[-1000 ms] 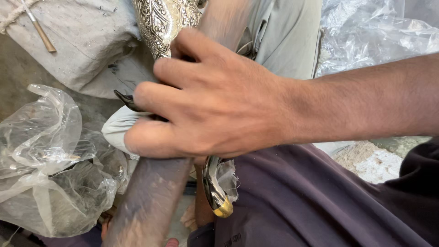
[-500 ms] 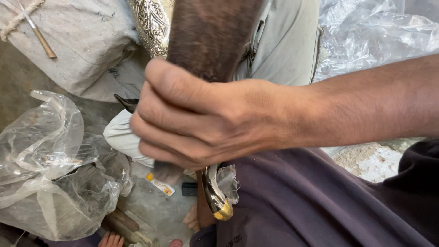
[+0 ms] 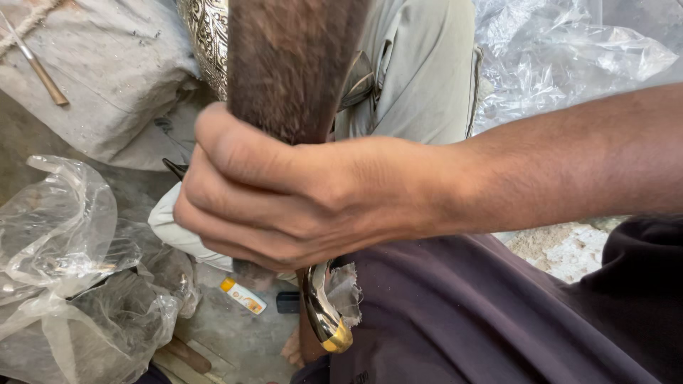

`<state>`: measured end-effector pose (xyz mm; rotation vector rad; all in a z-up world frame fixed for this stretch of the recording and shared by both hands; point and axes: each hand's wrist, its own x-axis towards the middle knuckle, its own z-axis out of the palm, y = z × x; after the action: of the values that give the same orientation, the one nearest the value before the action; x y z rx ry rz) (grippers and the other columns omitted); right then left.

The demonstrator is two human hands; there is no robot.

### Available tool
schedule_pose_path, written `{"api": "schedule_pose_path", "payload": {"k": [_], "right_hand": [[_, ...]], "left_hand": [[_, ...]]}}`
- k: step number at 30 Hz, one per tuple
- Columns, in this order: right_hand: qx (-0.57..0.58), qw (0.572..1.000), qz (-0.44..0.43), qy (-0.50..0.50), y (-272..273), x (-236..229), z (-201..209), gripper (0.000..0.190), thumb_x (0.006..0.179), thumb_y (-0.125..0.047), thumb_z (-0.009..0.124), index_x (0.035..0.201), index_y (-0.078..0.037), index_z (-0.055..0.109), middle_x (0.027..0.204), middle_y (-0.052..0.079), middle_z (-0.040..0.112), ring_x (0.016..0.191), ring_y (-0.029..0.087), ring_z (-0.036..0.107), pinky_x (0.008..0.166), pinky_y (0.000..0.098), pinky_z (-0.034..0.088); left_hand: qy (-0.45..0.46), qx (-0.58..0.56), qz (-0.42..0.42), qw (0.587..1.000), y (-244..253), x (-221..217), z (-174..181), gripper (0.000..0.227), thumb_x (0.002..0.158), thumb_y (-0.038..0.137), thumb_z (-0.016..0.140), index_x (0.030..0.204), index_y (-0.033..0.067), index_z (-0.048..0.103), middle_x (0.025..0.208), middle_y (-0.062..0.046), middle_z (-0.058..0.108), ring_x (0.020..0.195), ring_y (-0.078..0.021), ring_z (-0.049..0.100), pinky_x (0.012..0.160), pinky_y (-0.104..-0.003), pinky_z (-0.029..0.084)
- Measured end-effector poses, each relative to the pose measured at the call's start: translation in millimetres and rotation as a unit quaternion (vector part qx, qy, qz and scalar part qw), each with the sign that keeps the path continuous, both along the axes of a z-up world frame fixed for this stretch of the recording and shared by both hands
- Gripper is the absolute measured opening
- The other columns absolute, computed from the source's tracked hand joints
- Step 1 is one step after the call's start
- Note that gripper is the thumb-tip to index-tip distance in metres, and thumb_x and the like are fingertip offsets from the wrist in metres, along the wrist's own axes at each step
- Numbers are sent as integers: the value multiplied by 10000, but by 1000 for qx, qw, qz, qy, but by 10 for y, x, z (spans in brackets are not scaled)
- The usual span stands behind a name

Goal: The person sits cross-legged on the floor and uses a wooden mallet to repeatedly strike a small metal punch held against a curved, ornate metal object. The person adjusts the punch position and continues hammering the same area throughout the clip.

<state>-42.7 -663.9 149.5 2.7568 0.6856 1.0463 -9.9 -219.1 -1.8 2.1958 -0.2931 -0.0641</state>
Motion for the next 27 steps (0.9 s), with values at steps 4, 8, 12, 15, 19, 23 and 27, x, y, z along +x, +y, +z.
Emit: {"api": "schedule_pose_path", "payload": {"k": [4,8,12,15,19,23,27], "right_hand": [[50,999,-9,5,-8,81,94,266,1105,-261,572,930,-60,583,967,8,477,936,188,529,1082,392,439],[-65,996,-46,-41,-57,6,97,202,1046,-219,564,970,-37,607,982,63,546,1016,201,578,1107,350,397],[0,998,-63,7,-113,-39,23,281,1085,-296,612,891,-94,585,912,-3,518,891,170,567,1031,365,455],[74,990,-98,64,-313,-131,9,141,987,-224,703,966,-136,595,924,19,547,887,182,579,929,357,451],[209,929,-212,217,-630,-496,-300,354,818,-218,834,1093,-86,653,1001,76,631,907,252,621,797,408,454],[391,801,-304,336,-644,-954,-1057,442,859,-290,866,1150,-24,668,959,151,661,838,319,657,736,456,508],[529,687,-333,372,-484,-1389,-1461,508,885,-315,828,1226,15,647,988,190,700,851,306,705,745,440,554]], "left_hand": [[36,-146,-31,988,-999,-1,-3,248,982,11,670,1221,45,615,1158,-125,684,1057,-188,728,869,-325,611],[54,-228,-13,972,-1358,-36,263,246,991,1,679,1223,49,611,1151,-124,688,1044,-183,739,851,-320,622],[47,-256,14,965,-1895,-133,258,246,1000,-10,688,1224,52,607,1145,-123,691,1031,-179,749,833,-314,633],[39,-260,25,965,-2047,-143,314,247,1007,-17,695,1225,54,604,1141,-122,693,1021,-175,757,820,-310,641],[25,-254,20,967,-1971,2,364,249,1016,-27,704,1226,58,600,1134,-121,696,1008,-171,768,802,-305,652],[14,-202,-117,972,-2007,261,429,214,1045,-54,709,1221,31,624,1127,-131,708,1012,-175,787,795,-304,658],[33,-33,-208,977,-2237,479,723,310,999,42,781,1255,10,609,1069,-100,750,980,-154,770,721,-226,611]]}}
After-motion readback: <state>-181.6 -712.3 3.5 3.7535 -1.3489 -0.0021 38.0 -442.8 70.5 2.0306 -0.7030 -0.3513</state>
